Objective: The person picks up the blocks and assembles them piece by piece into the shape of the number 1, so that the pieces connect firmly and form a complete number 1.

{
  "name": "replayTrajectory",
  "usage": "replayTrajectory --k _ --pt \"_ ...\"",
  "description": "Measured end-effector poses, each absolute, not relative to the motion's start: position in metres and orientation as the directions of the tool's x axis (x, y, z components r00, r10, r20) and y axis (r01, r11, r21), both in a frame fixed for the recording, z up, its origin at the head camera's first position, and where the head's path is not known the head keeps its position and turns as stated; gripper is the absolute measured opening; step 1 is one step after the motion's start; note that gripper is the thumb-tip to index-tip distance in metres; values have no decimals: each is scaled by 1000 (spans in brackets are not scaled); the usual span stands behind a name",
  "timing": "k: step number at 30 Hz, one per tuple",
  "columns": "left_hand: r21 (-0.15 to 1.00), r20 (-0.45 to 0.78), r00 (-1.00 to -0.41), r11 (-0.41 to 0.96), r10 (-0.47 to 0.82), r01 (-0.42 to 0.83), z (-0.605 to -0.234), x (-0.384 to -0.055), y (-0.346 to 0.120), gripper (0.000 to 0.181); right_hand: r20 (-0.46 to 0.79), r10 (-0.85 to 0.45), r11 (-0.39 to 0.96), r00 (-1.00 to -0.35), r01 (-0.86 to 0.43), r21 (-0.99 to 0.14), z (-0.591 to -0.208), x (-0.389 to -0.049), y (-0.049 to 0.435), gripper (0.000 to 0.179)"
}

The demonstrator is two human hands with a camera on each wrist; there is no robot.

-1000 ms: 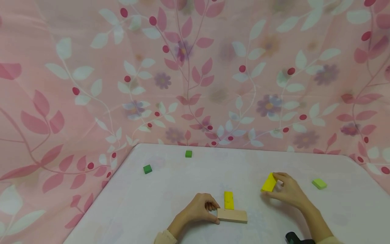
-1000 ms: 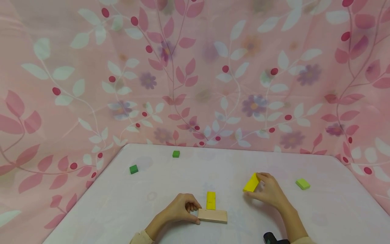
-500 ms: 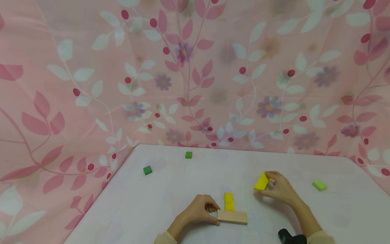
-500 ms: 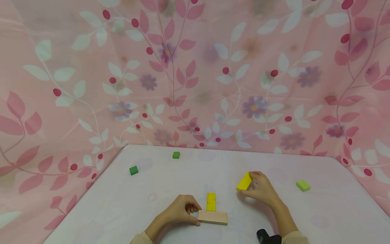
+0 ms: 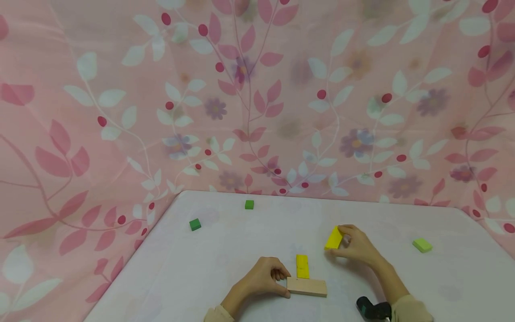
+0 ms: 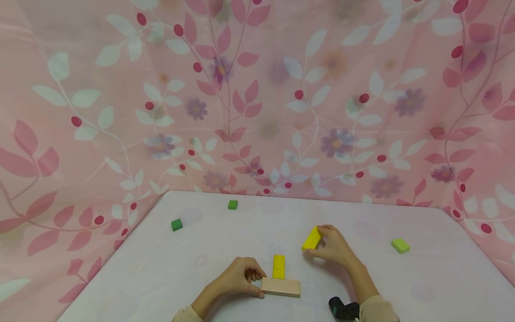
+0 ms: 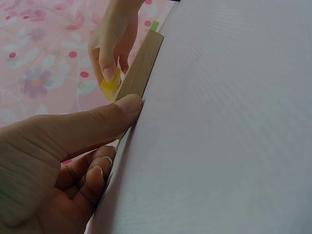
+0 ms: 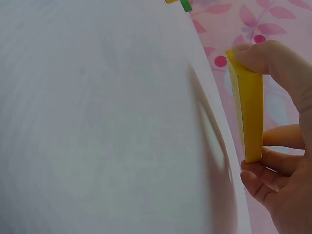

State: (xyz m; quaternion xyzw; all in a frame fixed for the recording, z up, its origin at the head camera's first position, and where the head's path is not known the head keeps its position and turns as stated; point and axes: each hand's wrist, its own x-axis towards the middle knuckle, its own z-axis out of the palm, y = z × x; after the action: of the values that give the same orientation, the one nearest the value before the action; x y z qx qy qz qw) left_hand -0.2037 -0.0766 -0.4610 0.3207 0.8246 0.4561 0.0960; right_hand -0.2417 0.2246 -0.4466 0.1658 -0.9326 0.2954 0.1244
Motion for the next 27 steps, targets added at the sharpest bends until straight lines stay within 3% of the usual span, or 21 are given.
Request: replayTrajectory --k 27 --pt "820 111 -781 387 615 422 -460 -204 -76 30 198 -296 783 -934 -356 -509 -450 -260 199 85"
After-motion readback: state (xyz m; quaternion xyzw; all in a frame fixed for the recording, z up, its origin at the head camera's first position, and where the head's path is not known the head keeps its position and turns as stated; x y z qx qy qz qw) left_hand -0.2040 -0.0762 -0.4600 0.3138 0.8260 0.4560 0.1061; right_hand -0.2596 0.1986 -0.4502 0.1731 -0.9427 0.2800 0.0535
